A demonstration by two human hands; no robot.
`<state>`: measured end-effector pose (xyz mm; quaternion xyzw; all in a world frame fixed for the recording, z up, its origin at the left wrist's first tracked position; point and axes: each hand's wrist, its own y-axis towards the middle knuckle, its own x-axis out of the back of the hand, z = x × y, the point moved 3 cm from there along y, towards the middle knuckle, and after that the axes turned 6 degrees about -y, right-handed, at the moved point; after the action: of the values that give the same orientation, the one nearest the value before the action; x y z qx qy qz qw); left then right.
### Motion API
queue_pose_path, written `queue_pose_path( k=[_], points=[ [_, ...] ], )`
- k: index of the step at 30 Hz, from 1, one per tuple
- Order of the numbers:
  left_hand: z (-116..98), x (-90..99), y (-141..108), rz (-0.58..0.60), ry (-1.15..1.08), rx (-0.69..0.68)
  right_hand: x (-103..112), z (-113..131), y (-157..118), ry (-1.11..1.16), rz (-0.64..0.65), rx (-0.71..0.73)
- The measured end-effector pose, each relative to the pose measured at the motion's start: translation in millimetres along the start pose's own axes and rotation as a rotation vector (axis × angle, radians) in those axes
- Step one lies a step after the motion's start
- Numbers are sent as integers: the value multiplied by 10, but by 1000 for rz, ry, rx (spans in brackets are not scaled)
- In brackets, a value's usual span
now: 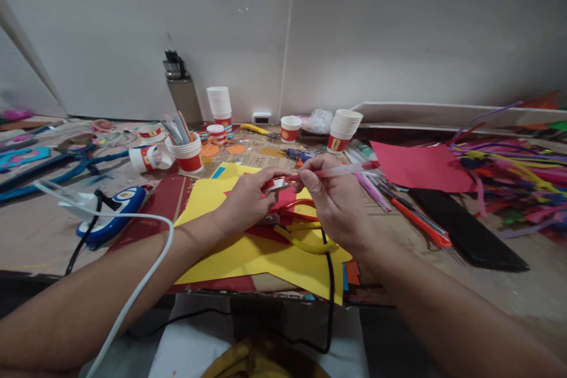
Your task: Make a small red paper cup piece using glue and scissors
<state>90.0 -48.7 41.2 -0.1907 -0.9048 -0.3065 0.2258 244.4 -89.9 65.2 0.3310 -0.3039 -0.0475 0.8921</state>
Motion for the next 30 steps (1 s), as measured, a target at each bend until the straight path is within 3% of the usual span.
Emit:
queue_pose_path(
  k=[30],
  points=[
    [33, -29, -9, 56, 66, 43, -23, 88, -40, -97, 9, 98]
  ],
)
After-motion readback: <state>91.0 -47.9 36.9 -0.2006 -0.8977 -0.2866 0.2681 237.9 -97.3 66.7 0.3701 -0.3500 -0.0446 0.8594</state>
